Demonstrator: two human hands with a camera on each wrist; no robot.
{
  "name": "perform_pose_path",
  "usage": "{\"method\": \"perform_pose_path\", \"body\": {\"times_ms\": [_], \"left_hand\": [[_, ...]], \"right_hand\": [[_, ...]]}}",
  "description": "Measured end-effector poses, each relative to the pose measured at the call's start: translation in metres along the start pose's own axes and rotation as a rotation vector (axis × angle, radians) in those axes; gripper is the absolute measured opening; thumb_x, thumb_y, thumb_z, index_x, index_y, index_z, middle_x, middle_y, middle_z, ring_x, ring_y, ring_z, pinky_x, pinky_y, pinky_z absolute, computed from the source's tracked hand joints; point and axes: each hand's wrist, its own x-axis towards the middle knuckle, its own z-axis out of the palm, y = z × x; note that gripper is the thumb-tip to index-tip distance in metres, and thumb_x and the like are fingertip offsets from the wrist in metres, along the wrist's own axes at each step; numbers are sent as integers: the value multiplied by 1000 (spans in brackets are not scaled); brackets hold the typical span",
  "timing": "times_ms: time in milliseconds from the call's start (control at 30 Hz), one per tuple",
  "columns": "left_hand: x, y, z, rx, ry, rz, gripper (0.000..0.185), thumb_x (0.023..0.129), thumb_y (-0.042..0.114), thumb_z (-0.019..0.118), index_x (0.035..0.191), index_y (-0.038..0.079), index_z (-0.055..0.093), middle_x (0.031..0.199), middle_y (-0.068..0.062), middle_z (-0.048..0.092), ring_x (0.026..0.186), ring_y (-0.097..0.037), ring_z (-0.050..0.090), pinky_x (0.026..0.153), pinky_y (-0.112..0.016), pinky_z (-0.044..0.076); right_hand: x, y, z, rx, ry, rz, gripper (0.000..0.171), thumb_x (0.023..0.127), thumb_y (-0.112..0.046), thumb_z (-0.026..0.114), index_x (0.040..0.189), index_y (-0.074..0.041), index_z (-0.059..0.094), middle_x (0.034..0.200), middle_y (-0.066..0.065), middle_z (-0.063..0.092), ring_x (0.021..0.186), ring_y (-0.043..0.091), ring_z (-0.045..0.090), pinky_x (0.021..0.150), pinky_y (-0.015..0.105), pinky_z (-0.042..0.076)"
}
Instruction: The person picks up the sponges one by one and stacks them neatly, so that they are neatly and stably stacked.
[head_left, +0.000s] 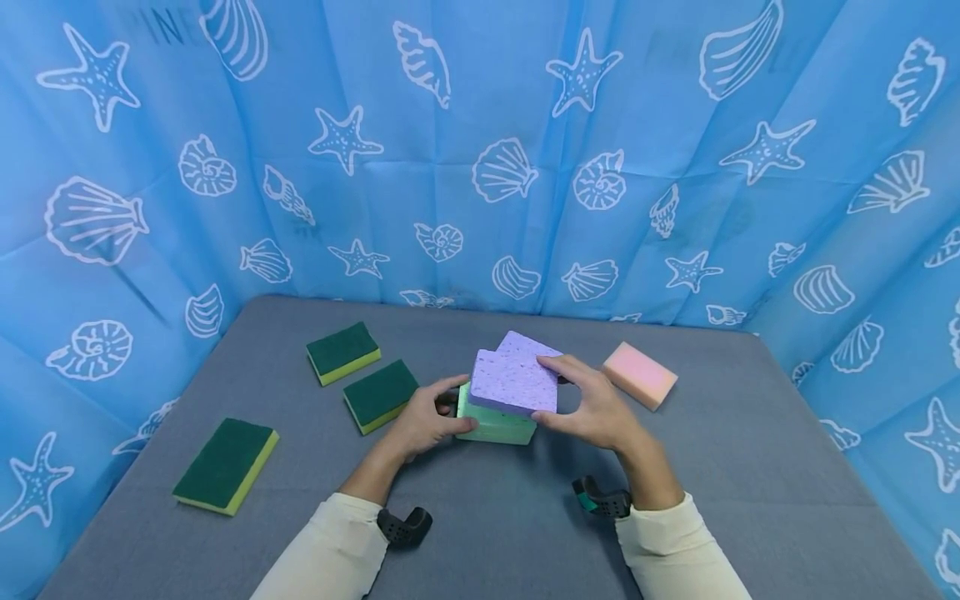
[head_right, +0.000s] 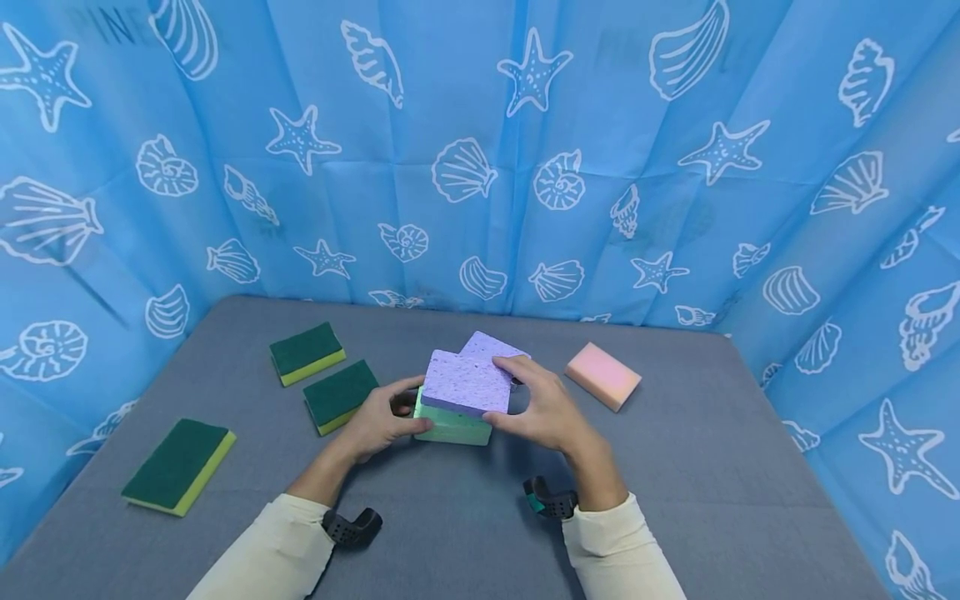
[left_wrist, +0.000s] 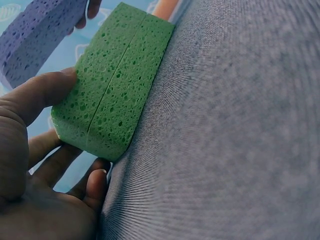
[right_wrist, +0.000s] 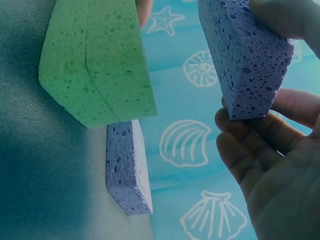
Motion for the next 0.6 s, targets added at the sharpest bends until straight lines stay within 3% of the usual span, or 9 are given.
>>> {"method": "perform_pose_path", "body": {"times_ms": [100, 267, 367, 600], "left_hand": [[-1, 4, 0, -12, -8, -1, 70, 79, 11, 81, 142, 7, 49, 127, -16, 55, 97, -28, 50, 76, -34, 43], [-12, 29, -2, -21, -39, 1, 69, 81, 5, 77, 142, -1, 46, 129, -22, 53, 101, -35, 49, 77, -33, 42], [-14, 34, -3, -16, -47, 13, 68, 81, 5, 76, 141, -3, 45, 128, -22, 53, 101, -35, 50, 76, -31, 42], [0, 1, 1, -13, -13, 25, 73, 79, 7, 79, 143, 0, 44, 127, -21, 56, 99, -30, 51, 74, -33, 43]], "right_hand": [[1, 1, 3, -4, -7, 19, 76, 76, -30, 82, 139, -3, 51, 133, 15, 53, 114, 29, 52, 91, 54, 43], [2, 3, 6, -12, -18, 20, 76, 77, -31, 81, 139, -1, 51, 134, 18, 52, 122, 34, 48, 94, 57, 40], [2, 6, 7, -21, -19, 13, 75, 76, -31, 81, 138, -1, 51, 134, 17, 53, 123, 34, 47, 95, 58, 39], [2, 8, 12, -4, -26, -4, 75, 76, -30, 80, 138, 0, 51, 133, 15, 54, 121, 32, 48, 96, 57, 38]]}}
